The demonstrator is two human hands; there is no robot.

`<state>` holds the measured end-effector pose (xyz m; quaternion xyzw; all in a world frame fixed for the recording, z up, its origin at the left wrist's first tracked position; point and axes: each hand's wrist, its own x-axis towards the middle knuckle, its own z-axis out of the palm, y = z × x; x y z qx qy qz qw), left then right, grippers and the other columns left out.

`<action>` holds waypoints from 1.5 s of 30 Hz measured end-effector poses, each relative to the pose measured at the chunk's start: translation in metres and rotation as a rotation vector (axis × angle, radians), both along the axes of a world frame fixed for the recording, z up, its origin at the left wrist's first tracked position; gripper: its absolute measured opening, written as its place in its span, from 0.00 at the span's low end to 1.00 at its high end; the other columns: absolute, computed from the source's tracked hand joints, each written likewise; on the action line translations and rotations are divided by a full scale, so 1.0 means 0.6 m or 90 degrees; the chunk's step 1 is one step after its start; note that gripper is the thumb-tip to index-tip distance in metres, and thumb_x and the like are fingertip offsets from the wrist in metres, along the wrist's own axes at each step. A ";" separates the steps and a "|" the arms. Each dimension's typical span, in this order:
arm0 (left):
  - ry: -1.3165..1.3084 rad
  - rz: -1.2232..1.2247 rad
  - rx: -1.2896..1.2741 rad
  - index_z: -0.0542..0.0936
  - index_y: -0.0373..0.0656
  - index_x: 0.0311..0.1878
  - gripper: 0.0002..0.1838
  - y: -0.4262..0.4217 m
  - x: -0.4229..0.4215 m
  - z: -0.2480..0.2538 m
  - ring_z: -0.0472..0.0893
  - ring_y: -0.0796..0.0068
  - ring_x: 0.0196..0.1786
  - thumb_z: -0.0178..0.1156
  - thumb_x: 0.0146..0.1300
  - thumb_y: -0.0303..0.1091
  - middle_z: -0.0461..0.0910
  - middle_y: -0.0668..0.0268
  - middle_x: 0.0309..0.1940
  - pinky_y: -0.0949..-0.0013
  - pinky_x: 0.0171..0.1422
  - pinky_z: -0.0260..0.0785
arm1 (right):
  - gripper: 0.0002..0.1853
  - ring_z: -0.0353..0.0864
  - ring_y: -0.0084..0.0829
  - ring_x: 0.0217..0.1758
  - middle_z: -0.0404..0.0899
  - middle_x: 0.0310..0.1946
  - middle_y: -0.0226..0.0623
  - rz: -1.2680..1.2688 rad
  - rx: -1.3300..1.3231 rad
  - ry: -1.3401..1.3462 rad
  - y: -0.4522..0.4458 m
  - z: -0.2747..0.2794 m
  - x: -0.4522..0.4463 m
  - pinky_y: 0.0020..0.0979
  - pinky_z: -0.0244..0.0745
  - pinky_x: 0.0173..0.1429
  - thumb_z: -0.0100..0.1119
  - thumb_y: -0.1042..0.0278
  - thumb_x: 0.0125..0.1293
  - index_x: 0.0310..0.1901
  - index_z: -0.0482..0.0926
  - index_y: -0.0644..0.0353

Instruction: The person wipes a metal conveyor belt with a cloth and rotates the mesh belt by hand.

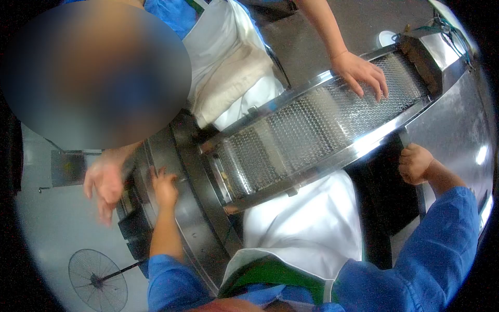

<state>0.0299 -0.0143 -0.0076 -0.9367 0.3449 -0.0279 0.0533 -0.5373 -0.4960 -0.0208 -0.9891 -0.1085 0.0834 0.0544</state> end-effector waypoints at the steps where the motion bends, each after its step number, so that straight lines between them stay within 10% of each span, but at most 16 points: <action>1: 0.004 0.005 -0.001 0.84 0.48 0.33 0.13 0.000 0.000 0.000 0.51 0.52 0.77 0.61 0.47 0.16 0.71 0.63 0.64 0.55 0.80 0.47 | 0.10 0.72 0.33 0.31 0.71 0.20 0.26 0.003 -0.005 -0.001 -0.001 -0.001 -0.001 0.37 0.66 0.36 0.62 0.59 0.33 0.15 0.70 0.49; 27: -0.076 -0.056 -0.074 0.84 0.46 0.39 0.11 0.008 0.006 -0.006 0.58 0.49 0.74 0.64 0.50 0.24 0.71 0.56 0.63 0.51 0.75 0.53 | 0.08 0.72 0.33 0.30 0.71 0.20 0.26 -0.024 0.009 -0.009 0.003 -0.001 0.002 0.37 0.66 0.36 0.62 0.63 0.40 0.16 0.71 0.50; 45: -0.100 -0.113 -0.126 0.81 0.45 0.40 0.15 0.009 -0.015 0.008 0.73 0.56 0.54 0.68 0.46 0.26 0.77 0.61 0.47 0.55 0.58 0.64 | 0.08 0.72 0.34 0.31 0.73 0.20 0.26 -0.021 -0.010 -0.007 0.000 -0.011 -0.002 0.38 0.67 0.38 0.63 0.62 0.37 0.16 0.72 0.49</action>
